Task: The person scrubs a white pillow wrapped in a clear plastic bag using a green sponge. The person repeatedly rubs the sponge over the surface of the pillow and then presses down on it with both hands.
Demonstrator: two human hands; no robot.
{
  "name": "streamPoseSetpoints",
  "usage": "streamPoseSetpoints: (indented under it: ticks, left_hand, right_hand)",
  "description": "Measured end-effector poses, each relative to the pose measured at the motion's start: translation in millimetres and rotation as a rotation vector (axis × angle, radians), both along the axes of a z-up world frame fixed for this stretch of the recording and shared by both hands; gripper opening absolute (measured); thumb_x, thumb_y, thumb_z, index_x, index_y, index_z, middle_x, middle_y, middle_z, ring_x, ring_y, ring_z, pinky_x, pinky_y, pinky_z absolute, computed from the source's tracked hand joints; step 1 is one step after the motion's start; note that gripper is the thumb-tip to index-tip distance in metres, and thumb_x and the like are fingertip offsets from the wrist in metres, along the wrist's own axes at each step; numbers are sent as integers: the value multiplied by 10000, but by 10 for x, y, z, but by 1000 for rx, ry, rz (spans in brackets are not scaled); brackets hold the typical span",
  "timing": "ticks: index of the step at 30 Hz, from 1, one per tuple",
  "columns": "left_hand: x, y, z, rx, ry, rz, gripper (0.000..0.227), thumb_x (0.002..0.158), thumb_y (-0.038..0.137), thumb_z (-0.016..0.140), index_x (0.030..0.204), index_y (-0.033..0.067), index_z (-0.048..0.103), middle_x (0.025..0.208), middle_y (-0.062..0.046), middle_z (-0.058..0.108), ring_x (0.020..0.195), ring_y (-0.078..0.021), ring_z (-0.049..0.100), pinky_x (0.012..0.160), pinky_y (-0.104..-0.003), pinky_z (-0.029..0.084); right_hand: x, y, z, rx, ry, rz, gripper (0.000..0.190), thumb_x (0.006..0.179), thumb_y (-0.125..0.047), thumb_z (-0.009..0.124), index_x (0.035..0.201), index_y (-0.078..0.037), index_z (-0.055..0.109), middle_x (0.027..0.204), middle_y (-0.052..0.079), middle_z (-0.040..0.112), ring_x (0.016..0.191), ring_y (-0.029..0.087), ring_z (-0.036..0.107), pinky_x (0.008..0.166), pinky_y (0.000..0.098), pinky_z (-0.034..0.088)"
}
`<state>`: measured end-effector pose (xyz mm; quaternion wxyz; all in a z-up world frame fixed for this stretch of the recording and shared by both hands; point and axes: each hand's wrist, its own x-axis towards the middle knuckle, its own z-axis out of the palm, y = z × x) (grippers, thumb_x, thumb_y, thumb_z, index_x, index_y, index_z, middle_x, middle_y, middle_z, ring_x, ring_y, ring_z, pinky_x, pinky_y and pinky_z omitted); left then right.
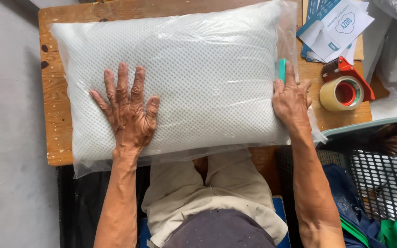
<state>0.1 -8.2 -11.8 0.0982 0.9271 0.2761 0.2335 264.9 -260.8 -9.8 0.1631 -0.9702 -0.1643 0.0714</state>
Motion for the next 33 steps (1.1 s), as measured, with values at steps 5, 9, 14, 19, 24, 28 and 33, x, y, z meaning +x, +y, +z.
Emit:
streamPoseSetpoints:
  ticks: [5,9,14,19,24,28,33]
  left_hand:
    - [64,-19,441,-97,49,-15,613,1045,468,512,1589,199,426,1669,-83,310,1563,-359,127,1143,-755,-52]
    - [407,74,770,-56,80,30,962,907,834,367,1514,88,349,1526,-248,416,1501,-455,278,1112,-781,-28]
    - [684,183,445,-114,358,-64,1381,791,1026,531,1667,189,-130,1715,-90,-215,1580,-357,-221,1146,-750,-190]
    - [605,76,318,-92,360,-49,1320,703,1044,373,1670,235,-19,1740,-54,-96,1593,-362,-141,1144,-721,-197]
    - [598,-11,201,-20,362,-29,1369,696,1089,339,1684,213,-23,1742,-71,-115,1598,-382,-150,1157,-730,-193]
    - [582,-90,182,56,292,-3,1383,719,1102,448,1687,194,60,1753,-89,-21,1610,-402,-80,1193,-736,-135]
    - [566,-156,227,62,355,37,1404,696,1139,396,1685,202,56,1752,-109,-19,1623,-423,-49,1177,-743,-146]
  right_hand:
    - [33,-124,244,212,344,-62,637,986,-388,303,1594,-199,325,1486,254,465,1318,459,445,1035,612,348]
    - [-61,382,333,284,-392,141,590,1161,-319,545,1654,-337,223,1164,150,372,957,301,502,830,505,450]
    - [-678,1411,452,158,-577,580,683,1152,-279,620,1662,-405,182,1084,63,384,898,204,438,676,381,413]
    - [-188,996,205,-53,-617,507,604,1132,-383,534,1660,-428,245,1004,52,402,834,217,408,671,402,386]
    - [408,454,477,-105,237,22,607,1046,-452,302,1637,-390,180,1575,272,239,1291,409,412,1112,565,285]
    - [537,435,468,201,-76,91,476,1119,-216,332,1582,-107,340,999,228,401,762,419,549,615,586,539]
    - [71,1728,707,267,-523,559,404,1083,-219,537,1481,-174,489,915,211,545,822,377,522,745,499,407]
